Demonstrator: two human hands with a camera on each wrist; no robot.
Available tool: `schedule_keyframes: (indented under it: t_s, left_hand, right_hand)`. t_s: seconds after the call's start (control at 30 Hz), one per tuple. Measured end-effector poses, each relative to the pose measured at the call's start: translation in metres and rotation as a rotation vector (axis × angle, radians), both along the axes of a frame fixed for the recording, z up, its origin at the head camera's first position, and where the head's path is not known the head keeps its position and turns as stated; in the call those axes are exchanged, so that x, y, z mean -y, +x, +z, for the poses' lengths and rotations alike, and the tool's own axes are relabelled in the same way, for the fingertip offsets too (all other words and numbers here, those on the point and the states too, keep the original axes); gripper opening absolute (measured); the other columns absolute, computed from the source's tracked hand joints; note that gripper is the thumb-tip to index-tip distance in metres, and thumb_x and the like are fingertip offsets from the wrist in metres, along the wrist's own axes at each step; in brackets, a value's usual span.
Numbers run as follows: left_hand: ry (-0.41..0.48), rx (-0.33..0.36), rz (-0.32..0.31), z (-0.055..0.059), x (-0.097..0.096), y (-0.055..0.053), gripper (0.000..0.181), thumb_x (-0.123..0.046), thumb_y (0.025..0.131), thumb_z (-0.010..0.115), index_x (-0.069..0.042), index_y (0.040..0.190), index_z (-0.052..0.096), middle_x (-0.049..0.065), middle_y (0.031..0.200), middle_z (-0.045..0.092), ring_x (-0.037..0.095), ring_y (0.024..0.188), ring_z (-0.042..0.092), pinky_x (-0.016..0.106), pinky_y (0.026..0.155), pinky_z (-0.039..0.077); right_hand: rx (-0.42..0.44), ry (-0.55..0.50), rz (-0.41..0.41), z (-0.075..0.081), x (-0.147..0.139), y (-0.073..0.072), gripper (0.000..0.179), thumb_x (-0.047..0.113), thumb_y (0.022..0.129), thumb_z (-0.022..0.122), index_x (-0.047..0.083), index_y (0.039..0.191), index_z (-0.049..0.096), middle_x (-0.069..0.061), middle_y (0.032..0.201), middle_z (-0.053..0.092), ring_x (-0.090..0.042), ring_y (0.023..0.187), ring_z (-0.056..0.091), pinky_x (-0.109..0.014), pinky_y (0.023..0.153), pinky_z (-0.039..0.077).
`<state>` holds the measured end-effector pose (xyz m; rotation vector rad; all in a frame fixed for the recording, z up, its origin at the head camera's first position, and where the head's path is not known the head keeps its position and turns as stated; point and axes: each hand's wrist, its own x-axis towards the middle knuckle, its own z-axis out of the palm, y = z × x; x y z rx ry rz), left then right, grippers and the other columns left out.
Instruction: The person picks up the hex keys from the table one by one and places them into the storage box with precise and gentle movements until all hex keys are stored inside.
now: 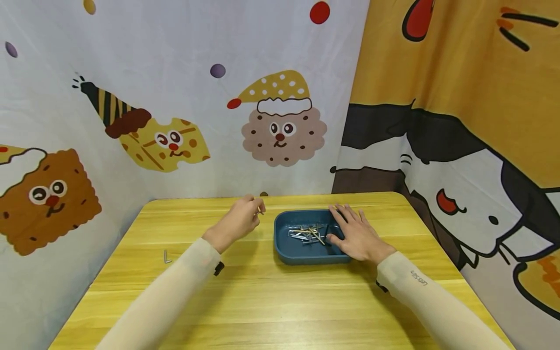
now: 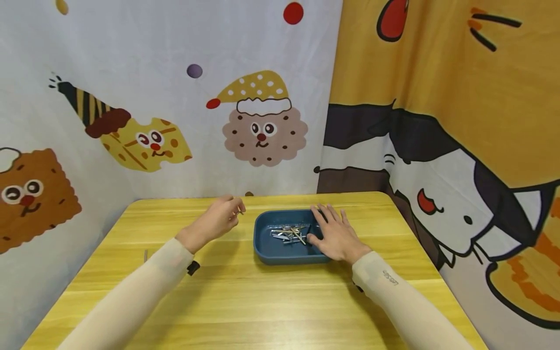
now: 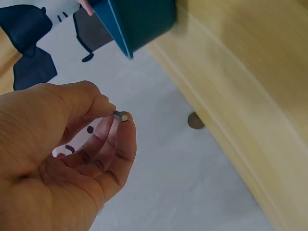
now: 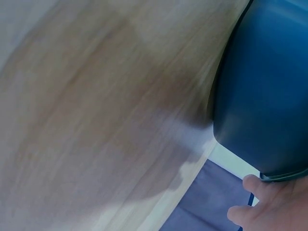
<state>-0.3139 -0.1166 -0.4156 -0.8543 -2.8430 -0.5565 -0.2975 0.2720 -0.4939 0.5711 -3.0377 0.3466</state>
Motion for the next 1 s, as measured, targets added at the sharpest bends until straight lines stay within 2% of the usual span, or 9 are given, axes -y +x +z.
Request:
schedule_keyframes:
  t_s: [0.37,0.67,0.9,1.0]
  left_hand:
    - [-0.03,-0.021,-0.056,0.008,-0.036,-0.004,0.024,0.012,0.101,0.074,-0.001,0.12,0.08,0.016,0.114,0.074,0.028,0.104,0.076,0.038,0.092,0.069]
    - [-0.059,0.033,-0.091,0.018,-0.062,-0.006,0.022,0.005,0.107,0.077,-0.004,0.128,0.079,0.016,0.123,0.076,0.029,0.11,0.076,0.038,0.093,0.069]
    - [-0.094,0.079,-0.141,0.022,-0.083,-0.013,0.025,0.003,0.11,0.075,-0.005,0.133,0.079,0.015,0.126,0.077,0.027,0.108,0.075,0.038,0.092,0.068]
    - [-0.115,0.109,-0.155,0.022,-0.092,-0.017,0.025,0.002,0.111,0.073,-0.004,0.134,0.079,0.015,0.129,0.077,0.028,0.112,0.075,0.038,0.095,0.067]
  right_hand:
    - [-0.004,0.003,-0.006,0.0,0.001,0.001,0.091,0.054,0.118,0.064,0.014,0.188,0.022,-0.021,0.194,0.024,-0.054,0.181,0.018,-0.084,0.142,0.011]
    - [-0.012,-0.001,0.001,0.0,0.0,0.0,0.091,0.053,0.118,0.064,0.015,0.188,0.021,-0.021,0.194,0.024,-0.054,0.18,0.019,-0.084,0.142,0.011]
    - [-0.005,-0.016,0.006,0.0,0.0,0.0,0.09,0.052,0.118,0.064,0.016,0.189,0.02,-0.021,0.194,0.023,-0.055,0.18,0.018,-0.084,0.142,0.01]
    - [-0.004,-0.015,0.005,-0.001,0.0,0.0,0.091,0.052,0.118,0.064,0.016,0.188,0.02,-0.021,0.194,0.024,-0.055,0.18,0.018,-0.084,0.142,0.01]
